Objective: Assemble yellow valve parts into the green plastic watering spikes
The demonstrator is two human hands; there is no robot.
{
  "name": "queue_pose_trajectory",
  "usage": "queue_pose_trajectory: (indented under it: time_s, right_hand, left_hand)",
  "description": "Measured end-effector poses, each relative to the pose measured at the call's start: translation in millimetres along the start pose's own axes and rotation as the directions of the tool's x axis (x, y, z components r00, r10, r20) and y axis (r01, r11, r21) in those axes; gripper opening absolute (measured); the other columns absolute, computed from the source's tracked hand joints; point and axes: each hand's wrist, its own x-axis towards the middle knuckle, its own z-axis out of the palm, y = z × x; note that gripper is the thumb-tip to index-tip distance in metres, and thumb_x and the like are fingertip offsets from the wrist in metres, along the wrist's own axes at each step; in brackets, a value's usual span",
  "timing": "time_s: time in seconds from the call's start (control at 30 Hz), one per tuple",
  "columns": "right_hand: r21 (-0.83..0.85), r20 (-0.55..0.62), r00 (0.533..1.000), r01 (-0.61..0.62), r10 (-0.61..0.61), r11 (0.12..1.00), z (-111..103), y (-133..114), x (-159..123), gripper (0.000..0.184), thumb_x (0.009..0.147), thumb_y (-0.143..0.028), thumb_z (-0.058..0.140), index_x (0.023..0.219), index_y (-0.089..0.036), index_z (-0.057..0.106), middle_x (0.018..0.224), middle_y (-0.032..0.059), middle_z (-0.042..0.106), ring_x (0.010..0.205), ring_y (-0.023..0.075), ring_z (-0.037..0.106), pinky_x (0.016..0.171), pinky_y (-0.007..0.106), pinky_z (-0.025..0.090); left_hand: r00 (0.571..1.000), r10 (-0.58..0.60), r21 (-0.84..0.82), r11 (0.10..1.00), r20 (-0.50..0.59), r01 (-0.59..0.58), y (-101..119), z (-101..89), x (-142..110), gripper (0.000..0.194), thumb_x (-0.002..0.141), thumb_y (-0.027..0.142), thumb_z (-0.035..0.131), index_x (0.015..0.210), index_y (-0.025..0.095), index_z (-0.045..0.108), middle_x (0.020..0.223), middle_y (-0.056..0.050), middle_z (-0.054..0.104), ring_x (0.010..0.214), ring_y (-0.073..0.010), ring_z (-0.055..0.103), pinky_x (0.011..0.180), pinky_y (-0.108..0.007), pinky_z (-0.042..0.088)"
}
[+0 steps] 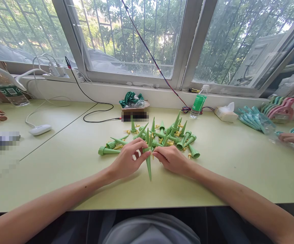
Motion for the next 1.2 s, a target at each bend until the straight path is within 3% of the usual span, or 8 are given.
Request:
queue_pose_trajectory:
  time_s: [0.1,0.33,1.2]
  right_hand:
    - [-0.002,0.007,1.0,-0.004,0.004,1.0,-1.1,-1.1,0.1,0.037,0.107,-0.032,0.038,0.079,-0.019,0.057,0.064,-0.0012,0.058,0.052,0.0106,0.047,0.056,0.023,0.034]
    - [0.015,0.009,1.0,-0.028,0.028,0.999,-0.1,-0.5,-1.4,0.023,0.104,-0.035,0.048,0.095,-0.019,0.063,0.067,-0.0006,0.063,0.054,0.0117,0.051,0.057,0.023,0.037]
    - [-0.047,0.073,0.997,0.015,-0.011,0.999,-2.8,-1.1,0.2,0.044,0.109,-0.039,0.03,0.074,-0.02,0.046,0.059,-0.0027,0.049,0.05,0.0104,0.037,0.054,0.024,0.028]
  left_hand:
    - [1.0,-0.001,-0.007,1.0,0.0,0.001,0.6,0.0,0.2,0.011,0.094,0.028,0.059,0.089,0.018,0.062,0.088,-0.003,0.06,0.074,-0.0123,0.059,0.056,-0.021,0.056]
    - [1.0,0.005,-0.017,1.0,0.001,-0.005,0.1,0.5,0.5,0.012,0.094,0.028,0.059,0.089,0.018,0.063,0.086,-0.003,0.059,0.071,-0.0117,0.057,0.055,-0.02,0.055]
    - [0.999,-0.014,-0.003,1.0,0.033,0.014,-6.0,2.0,-1.0,0.013,0.095,0.028,0.06,0.09,0.017,0.064,0.087,-0.003,0.058,0.07,-0.0106,0.055,0.055,-0.019,0.054]
